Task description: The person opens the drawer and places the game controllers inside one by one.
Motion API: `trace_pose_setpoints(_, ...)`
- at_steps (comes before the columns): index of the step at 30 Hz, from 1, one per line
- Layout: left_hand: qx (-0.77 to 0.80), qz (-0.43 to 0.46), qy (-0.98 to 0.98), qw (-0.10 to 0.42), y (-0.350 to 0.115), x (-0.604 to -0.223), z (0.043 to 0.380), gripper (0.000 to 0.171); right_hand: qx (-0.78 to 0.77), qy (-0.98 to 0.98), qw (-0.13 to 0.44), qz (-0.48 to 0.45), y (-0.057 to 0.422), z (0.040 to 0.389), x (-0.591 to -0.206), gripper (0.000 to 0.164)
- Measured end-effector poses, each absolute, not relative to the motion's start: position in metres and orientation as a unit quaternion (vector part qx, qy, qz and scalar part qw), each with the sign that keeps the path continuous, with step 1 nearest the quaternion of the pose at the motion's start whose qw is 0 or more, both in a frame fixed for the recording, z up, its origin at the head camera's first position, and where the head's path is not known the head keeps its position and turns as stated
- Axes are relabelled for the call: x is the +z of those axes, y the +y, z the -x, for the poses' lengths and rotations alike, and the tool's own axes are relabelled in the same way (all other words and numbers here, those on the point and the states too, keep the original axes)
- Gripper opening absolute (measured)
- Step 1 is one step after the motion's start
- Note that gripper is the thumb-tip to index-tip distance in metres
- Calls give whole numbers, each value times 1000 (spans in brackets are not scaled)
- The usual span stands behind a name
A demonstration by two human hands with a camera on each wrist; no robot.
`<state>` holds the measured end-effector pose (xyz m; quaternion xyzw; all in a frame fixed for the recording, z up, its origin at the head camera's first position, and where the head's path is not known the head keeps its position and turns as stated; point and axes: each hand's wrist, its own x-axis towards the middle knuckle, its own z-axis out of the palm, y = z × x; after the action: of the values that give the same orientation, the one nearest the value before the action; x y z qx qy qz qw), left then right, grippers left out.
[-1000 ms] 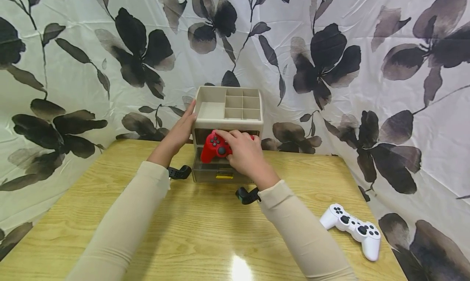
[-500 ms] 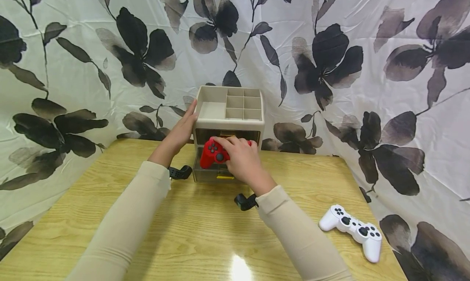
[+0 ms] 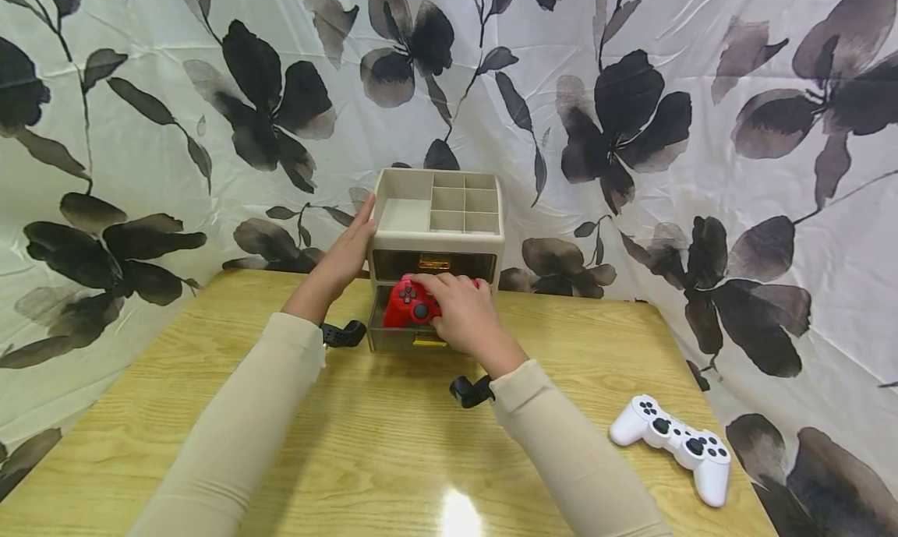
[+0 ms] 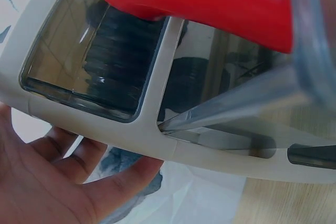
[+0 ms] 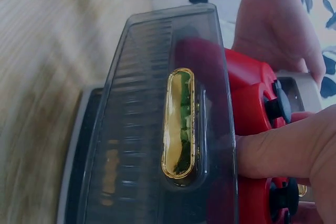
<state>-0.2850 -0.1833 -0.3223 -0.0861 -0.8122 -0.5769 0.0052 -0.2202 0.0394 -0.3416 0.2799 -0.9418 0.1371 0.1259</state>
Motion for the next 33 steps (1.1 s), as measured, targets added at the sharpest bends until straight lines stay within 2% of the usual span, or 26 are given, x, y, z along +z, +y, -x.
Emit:
trace_pose_setpoints(13,-576,88,-813,3,-184,-322,284,50,125,-944,111,-286,37,225,-342,61)
trace_pose_setpoints(23,-577,86,-812,-15,-178,-296,259,54,117,-945,70,-297,34,230,-342,59)
trace_pose_setpoints(33,-581,87,-809,-4,-183,-320,284,50,111,-944,24,-310,33,237,-342,56)
